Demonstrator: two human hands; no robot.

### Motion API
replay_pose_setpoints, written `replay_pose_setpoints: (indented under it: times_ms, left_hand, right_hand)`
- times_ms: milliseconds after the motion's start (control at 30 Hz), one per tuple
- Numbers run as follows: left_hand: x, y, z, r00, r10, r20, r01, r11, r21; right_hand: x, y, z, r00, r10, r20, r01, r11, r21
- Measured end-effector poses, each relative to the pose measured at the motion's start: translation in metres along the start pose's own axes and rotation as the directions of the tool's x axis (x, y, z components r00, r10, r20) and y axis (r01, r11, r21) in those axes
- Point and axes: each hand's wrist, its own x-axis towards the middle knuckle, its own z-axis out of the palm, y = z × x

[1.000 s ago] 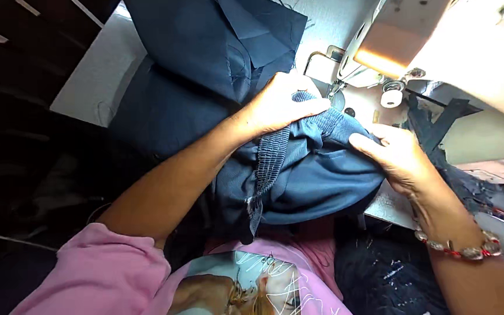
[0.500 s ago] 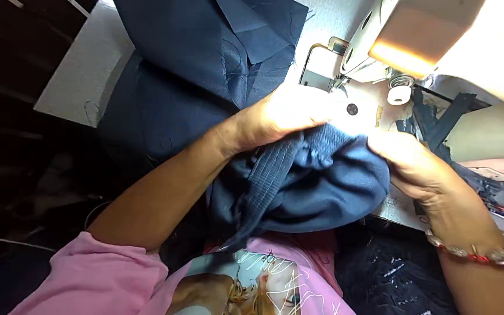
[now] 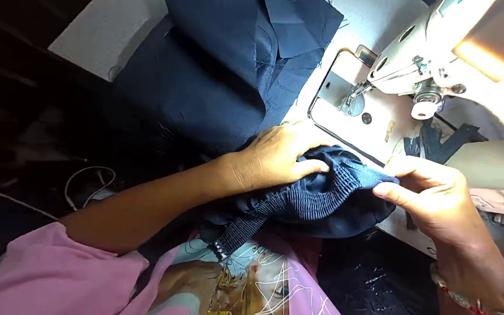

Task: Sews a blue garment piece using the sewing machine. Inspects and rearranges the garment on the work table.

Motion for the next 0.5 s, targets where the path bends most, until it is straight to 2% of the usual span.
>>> replay_pose_setpoints:
  times_ms: [133, 233, 300, 367, 400, 433, 500]
  left_hand:
    - [0.005, 0.001, 0.004, 0.993, 0.007, -0.117, 0.001, 0.998, 0.068]
    - [-0.001, 0.017, -0.008, 0.988, -0.038, -0.148, 0.032, 0.998, -0.046]
    - [-0.007, 0.035, -0.019, 0.991, 0.006, -0.135, -0.013, 0.998, -0.055]
    - [-0.013, 0.044, -0.026, 0.979, 0.157, -0.131, -0.164, 0.986, -0.041]
    - [-0.015, 0.043, -0.031, 0.964, 0.229, -0.134, -0.232, 0.973, -0.011]
    - [-0.019, 0.040, -0.036, 0.953, 0.270, -0.134, -0.270, 0.963, 0.017]
    - [-0.030, 0.034, -0.049, 0.948, 0.280, -0.153, -0.285, 0.959, -0.012]
  right_hand:
    - [-0.003, -0.003, -0.002, 0.999, -0.042, 0.013, 0.043, 0.998, -0.044]
    - [-0.004, 0.000, -0.010, 0.996, -0.030, 0.087, 0.033, 0.999, -0.041]
    - [0.002, 0.005, -0.004, 0.995, -0.036, 0.089, 0.039, 0.999, -0.030]
    - [0.011, 0.000, 0.016, 0.965, -0.198, 0.171, 0.209, 0.977, -0.050]
    - [0.017, -0.005, 0.029, 0.922, -0.306, 0.236, 0.321, 0.947, -0.023]
    - [0.022, -0.010, 0.040, 0.876, -0.387, 0.288, 0.404, 0.915, 0.000]
    - [0.029, -0.022, 0.052, 0.821, -0.454, 0.347, 0.471, 0.881, 0.039]
